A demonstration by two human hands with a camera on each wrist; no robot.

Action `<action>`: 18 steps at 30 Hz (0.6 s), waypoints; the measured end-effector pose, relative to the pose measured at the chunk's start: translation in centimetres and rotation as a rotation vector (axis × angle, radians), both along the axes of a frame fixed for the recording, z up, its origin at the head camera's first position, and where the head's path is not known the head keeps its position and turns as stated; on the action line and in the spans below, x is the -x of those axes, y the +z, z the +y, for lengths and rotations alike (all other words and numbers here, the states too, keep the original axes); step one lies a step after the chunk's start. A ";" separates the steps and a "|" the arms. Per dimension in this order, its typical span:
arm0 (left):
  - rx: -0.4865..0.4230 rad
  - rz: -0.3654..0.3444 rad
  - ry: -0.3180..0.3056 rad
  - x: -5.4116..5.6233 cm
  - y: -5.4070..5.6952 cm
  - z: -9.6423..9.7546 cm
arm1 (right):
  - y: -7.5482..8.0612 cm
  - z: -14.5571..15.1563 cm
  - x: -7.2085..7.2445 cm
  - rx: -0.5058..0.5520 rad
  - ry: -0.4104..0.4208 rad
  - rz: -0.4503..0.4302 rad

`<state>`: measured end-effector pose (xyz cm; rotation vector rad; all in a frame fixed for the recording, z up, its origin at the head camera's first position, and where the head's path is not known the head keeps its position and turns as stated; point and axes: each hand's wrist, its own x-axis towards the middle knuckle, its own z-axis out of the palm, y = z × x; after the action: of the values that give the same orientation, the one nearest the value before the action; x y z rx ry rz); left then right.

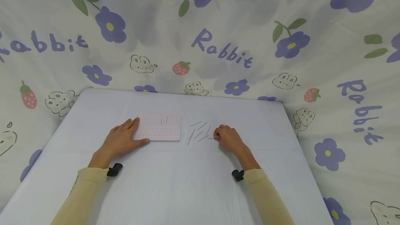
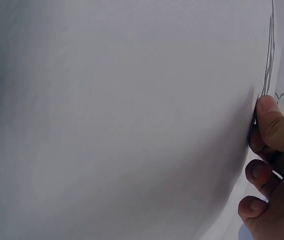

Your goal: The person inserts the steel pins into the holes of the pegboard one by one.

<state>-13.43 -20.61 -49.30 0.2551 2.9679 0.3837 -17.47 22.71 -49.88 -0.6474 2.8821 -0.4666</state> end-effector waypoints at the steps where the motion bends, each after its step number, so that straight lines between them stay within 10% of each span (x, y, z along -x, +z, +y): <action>1: -0.001 0.001 0.000 0.0 0.0 0.0 | 0.0 0.0 0.0 -0.005 0.007 0.006; 18: -0.020 -0.001 -0.004 -0.2 0.2 -0.1 | 1.8 -1.7 0.1 0.178 -0.006 -0.059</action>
<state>-13.25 -20.68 -49.13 0.2627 2.9631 0.4129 -17.59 21.05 -48.05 -0.6391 2.8093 -0.7374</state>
